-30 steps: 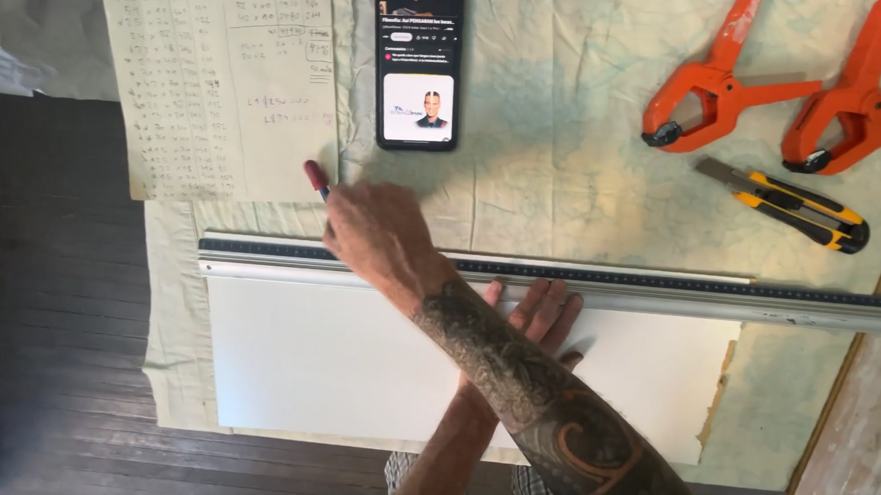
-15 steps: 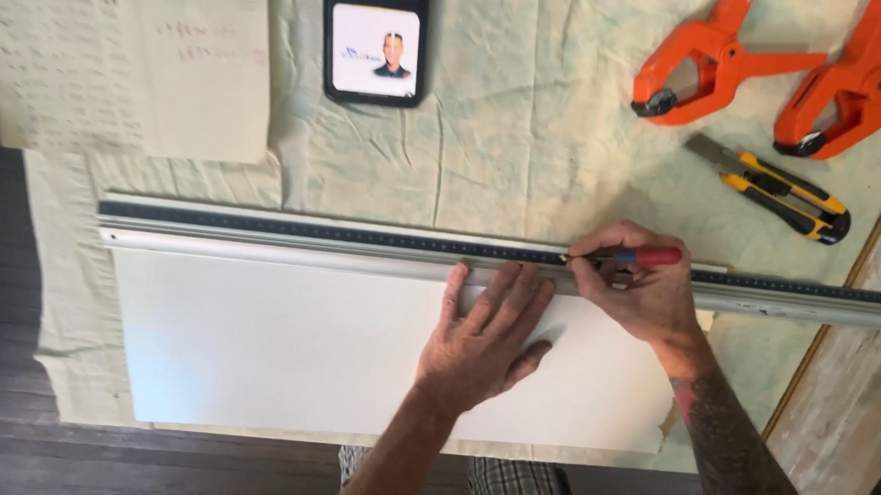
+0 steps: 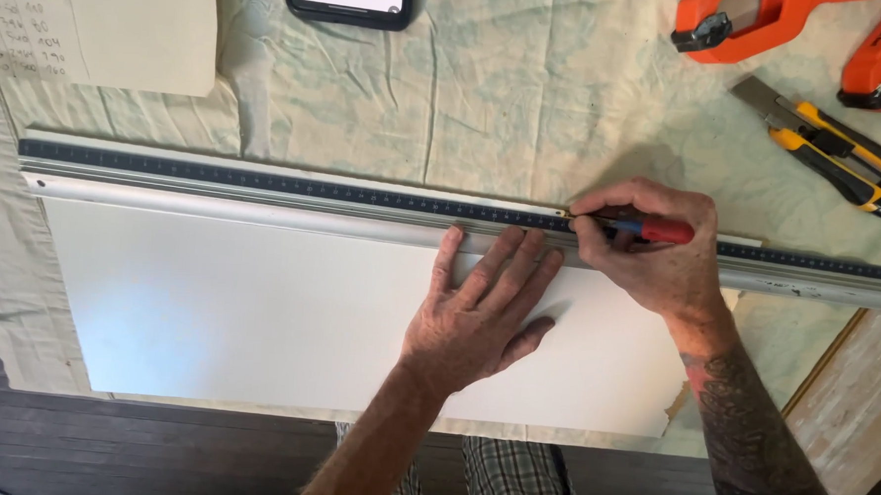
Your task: Measuring, marking, and cutting white boards using a utility knife, metal ruler, and pen on a workbench.
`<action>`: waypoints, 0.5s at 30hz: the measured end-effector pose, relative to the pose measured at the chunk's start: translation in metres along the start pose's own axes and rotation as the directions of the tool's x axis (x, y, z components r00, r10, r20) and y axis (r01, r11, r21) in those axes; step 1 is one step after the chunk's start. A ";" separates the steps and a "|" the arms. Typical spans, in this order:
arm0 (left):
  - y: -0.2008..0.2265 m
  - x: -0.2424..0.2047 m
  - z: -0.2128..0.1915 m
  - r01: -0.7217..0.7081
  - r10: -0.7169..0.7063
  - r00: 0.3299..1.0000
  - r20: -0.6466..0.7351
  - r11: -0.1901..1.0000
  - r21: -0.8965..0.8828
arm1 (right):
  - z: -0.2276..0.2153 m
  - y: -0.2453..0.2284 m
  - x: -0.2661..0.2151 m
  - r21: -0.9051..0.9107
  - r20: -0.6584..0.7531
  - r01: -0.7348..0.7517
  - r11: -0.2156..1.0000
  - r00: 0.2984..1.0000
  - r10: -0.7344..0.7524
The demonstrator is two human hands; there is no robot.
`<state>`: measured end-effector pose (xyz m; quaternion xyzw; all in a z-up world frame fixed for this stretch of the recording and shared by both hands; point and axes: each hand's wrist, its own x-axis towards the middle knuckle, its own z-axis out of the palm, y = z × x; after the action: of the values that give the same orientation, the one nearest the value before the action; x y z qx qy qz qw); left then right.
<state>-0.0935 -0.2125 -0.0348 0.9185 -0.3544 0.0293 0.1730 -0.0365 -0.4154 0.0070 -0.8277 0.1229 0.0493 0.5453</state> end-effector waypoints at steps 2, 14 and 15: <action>0.000 0.000 0.000 0.003 -0.002 1.000 0.003 1.000 -0.007 | 0.001 -0.005 0.000 -0.001 0.003 0.003 1.000 1.000 -0.003; 0.000 0.000 0.001 0.000 0.000 1.000 0.004 1.000 0.000 | -0.001 -0.001 0.002 -0.029 0.027 0.044 0.999 0.999 -0.043; 0.000 -0.001 0.002 -0.003 0.002 1.000 0.012 1.000 0.012 | -0.002 -0.002 0.002 -0.038 0.032 0.036 0.999 0.999 -0.035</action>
<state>-0.0943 -0.2130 -0.0365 0.9192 -0.3564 0.0262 0.1656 -0.0340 -0.4164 0.0090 -0.8392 0.0984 0.0549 0.5321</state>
